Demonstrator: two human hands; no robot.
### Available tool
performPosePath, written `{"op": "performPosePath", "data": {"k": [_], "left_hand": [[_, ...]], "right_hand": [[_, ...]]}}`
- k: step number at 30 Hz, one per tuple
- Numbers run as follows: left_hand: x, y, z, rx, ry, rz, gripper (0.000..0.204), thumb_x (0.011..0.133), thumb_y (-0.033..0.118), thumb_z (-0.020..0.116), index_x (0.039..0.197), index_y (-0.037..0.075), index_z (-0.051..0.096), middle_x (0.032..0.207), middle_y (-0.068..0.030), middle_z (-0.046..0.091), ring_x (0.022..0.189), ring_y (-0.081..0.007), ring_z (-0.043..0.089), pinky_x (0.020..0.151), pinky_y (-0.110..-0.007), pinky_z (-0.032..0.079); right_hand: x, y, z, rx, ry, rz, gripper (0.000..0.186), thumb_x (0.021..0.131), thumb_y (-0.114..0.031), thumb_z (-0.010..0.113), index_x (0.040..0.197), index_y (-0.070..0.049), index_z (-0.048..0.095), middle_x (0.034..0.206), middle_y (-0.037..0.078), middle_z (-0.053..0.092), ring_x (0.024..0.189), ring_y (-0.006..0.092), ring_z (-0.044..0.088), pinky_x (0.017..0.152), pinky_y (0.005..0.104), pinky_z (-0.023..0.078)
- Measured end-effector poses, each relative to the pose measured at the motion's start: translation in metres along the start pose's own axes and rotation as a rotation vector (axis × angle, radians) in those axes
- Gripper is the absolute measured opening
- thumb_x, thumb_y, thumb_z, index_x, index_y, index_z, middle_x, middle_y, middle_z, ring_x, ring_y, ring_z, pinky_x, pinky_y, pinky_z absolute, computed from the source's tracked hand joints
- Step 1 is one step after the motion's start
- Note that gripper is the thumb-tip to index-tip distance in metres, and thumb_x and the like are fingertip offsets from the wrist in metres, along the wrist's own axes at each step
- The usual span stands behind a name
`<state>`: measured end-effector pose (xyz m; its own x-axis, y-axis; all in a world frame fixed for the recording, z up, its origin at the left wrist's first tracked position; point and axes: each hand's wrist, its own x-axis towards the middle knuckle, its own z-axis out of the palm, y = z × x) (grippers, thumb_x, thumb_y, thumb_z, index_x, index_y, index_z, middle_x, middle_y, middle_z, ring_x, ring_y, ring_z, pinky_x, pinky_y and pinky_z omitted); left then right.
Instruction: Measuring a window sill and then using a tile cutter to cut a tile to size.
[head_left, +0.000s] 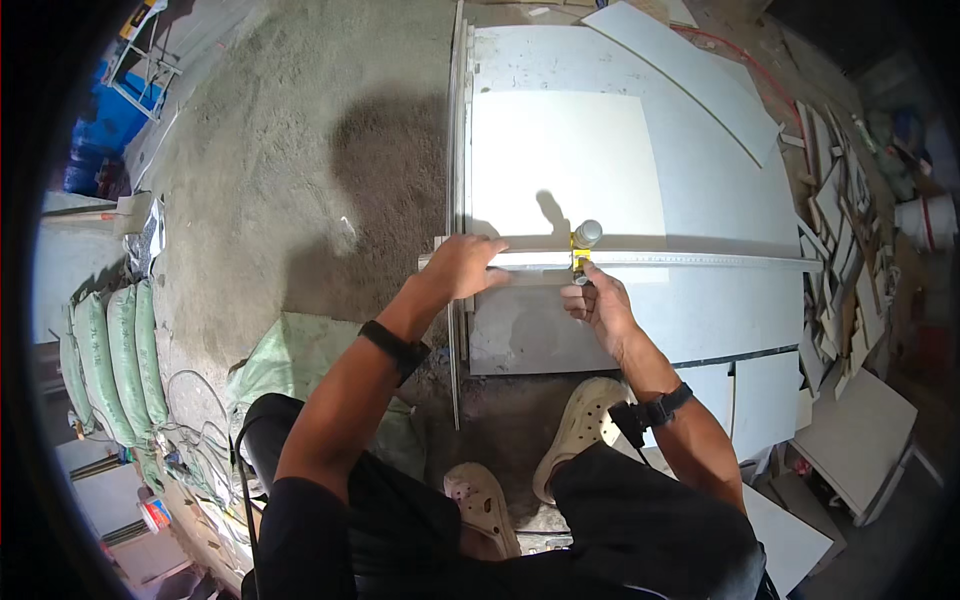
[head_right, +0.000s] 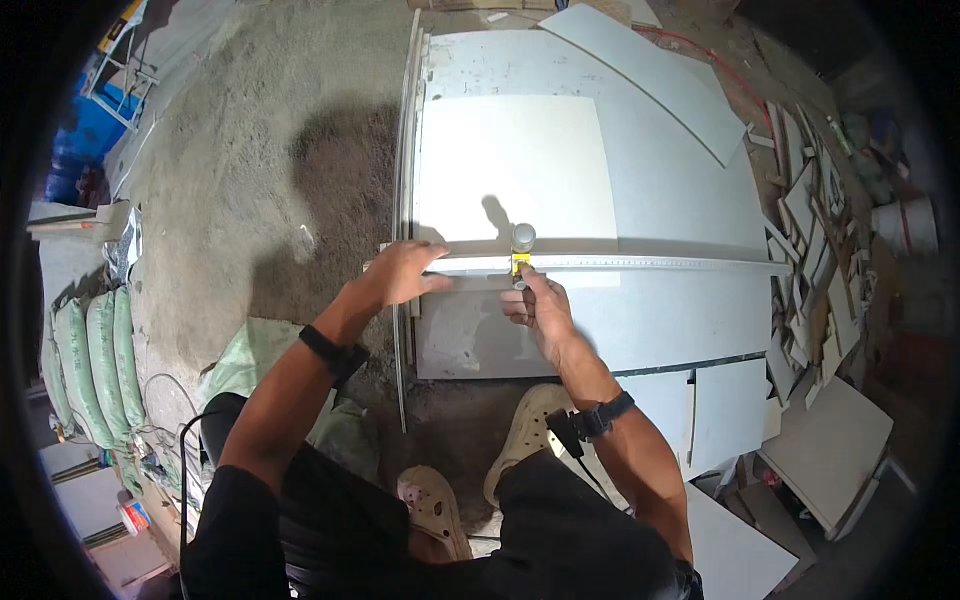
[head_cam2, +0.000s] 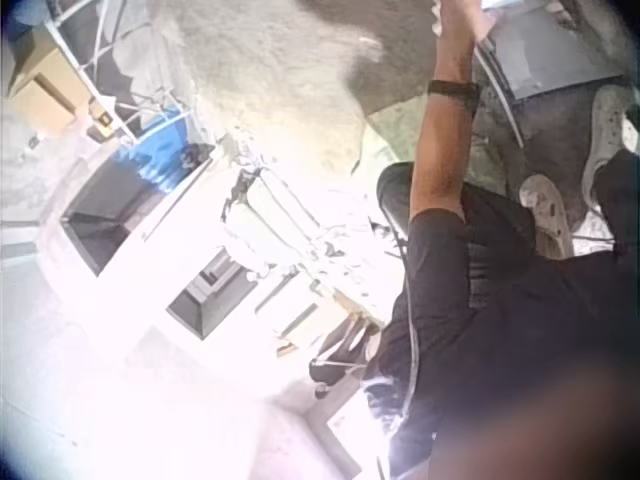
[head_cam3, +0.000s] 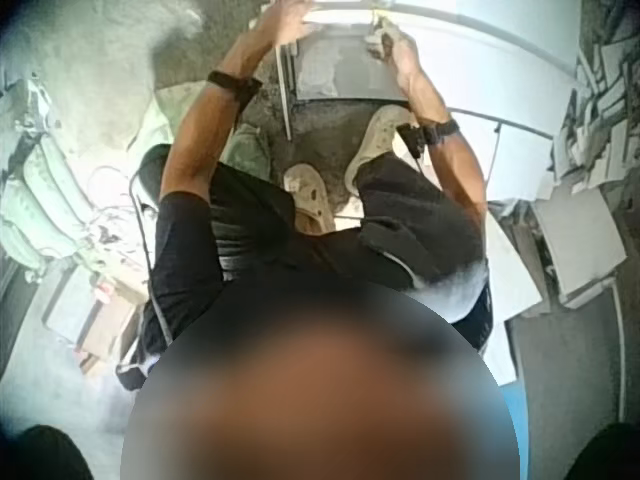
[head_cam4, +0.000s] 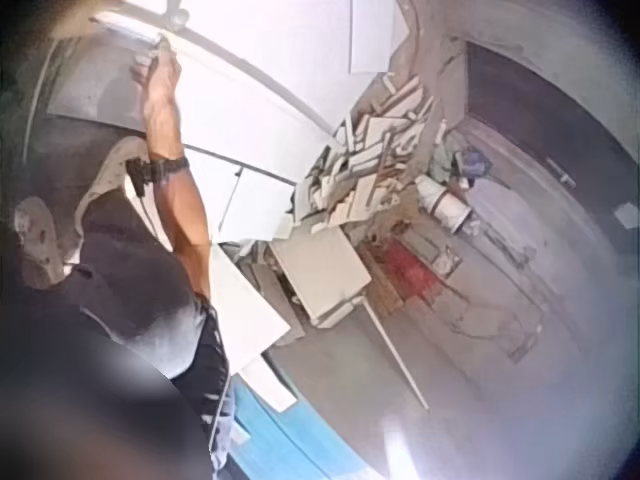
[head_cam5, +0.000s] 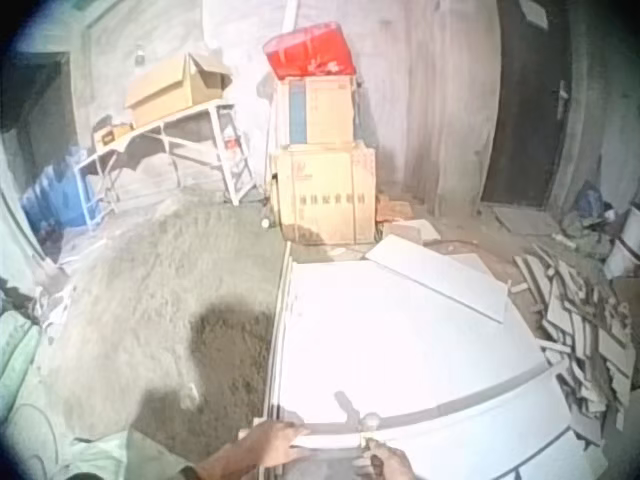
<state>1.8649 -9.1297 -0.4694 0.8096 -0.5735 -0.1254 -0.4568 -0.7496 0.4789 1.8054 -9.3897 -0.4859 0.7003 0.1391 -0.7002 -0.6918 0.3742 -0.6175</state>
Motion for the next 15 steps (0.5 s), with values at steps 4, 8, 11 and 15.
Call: {"op": "performPosePath", "data": {"k": [4,8,11,15], "left_hand": [[0.001,0.014,0.004,0.044,0.003,-0.052,0.04,0.083,0.035,0.069,0.107,0.004,0.064,0.09,-0.0167,0.069,0.088,-0.0342,0.065,0.079,-0.043,0.051],[-0.003,0.012,0.008,0.06,0.066,-0.018,0.039,0.085,0.036,0.067,0.107,0.005,0.064,0.09,-0.0167,0.068,0.087,-0.0338,0.066,0.078,-0.043,0.051],[-0.005,0.01,0.006,0.099,0.009,-0.054,0.04,0.087,0.037,0.065,0.111,0.006,0.062,0.098,-0.0168,0.068,0.091,-0.0352,0.065,0.08,-0.043,0.051],[-0.005,0.012,0.009,0.061,0.003,-0.06,0.04,0.087,0.037,0.065,0.113,0.006,0.063,0.101,-0.0159,0.068,0.094,-0.0349,0.064,0.083,-0.043,0.05]], "right_hand": [[0.003,0.007,-0.003,-0.031,-0.072,0.106,0.055,0.094,-0.058,0.043,0.104,-0.005,0.055,0.087,0.014,0.067,0.067,0.0196,0.061,0.07,0.034,0.048],[0.009,0.014,-0.005,0.025,-0.084,0.11,0.047,0.093,-0.053,0.052,0.093,-0.006,0.056,0.074,0.009,0.063,0.06,0.0169,0.058,0.06,0.0316,0.046],[0.001,0.006,0.002,-0.224,0.001,0.013,0.043,0.091,-0.05,0.058,0.084,-0.007,0.055,0.065,0.006,0.058,0.054,0.0143,0.055,0.052,0.0292,0.043],[-0.01,0.0,0.002,-0.522,0.068,-0.157,0.042,0.09,-0.048,0.063,0.083,-0.007,0.055,0.066,0.005,0.057,0.052,0.0116,0.052,0.048,0.0272,0.041]]}}
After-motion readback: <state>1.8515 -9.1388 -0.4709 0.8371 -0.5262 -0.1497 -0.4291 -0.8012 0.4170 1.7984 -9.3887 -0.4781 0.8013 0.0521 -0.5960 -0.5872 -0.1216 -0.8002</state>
